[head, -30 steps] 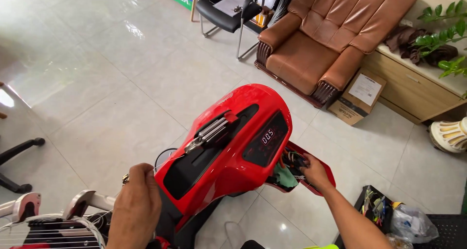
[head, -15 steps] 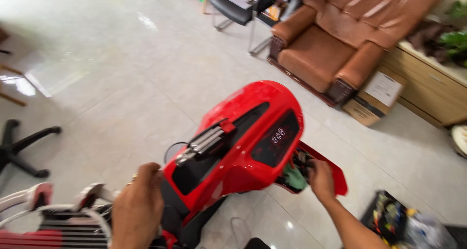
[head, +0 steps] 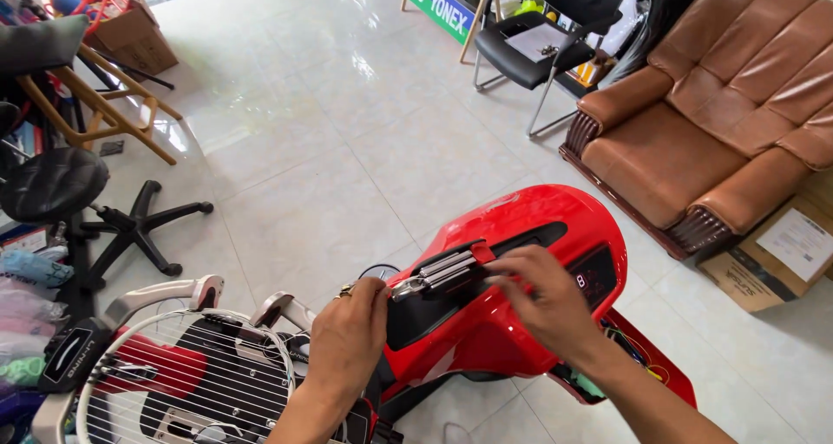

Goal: Stringing a badminton racket using a professional electronic stringing machine.

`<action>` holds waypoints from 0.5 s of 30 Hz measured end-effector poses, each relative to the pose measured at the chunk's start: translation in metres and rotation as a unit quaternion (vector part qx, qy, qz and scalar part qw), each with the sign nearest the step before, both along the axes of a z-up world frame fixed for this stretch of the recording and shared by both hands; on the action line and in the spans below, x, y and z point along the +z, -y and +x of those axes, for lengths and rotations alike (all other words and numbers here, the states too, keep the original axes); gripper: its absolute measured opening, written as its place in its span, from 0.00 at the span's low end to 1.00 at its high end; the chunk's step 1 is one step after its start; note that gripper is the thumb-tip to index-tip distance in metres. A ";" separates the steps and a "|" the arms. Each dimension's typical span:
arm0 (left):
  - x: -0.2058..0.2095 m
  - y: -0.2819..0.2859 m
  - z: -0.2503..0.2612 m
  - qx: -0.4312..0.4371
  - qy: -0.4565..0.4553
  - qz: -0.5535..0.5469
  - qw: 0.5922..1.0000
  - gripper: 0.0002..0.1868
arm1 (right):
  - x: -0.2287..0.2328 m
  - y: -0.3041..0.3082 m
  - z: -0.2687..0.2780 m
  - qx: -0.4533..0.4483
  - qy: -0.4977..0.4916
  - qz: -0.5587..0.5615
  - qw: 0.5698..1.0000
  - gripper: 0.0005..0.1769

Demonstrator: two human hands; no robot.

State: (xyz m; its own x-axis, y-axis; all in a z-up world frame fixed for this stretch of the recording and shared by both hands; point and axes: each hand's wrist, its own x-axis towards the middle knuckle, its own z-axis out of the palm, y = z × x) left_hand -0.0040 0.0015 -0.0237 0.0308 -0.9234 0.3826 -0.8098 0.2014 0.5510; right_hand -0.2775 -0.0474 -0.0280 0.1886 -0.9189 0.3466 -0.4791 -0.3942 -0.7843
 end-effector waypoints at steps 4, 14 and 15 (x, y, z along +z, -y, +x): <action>0.001 0.001 -0.002 -0.012 -0.012 0.023 1.000 0.06 | 0.024 0.009 0.052 0.118 -0.058 -0.140 0.981 0.14; 0.005 -0.002 0.004 -0.021 -0.035 0.068 0.997 0.08 | 0.005 0.027 0.077 0.175 -0.143 -0.169 0.960 0.05; 0.002 -0.003 0.007 -0.020 -0.035 0.069 0.997 0.08 | 0.006 0.029 0.077 0.176 -0.142 -0.168 0.960 0.05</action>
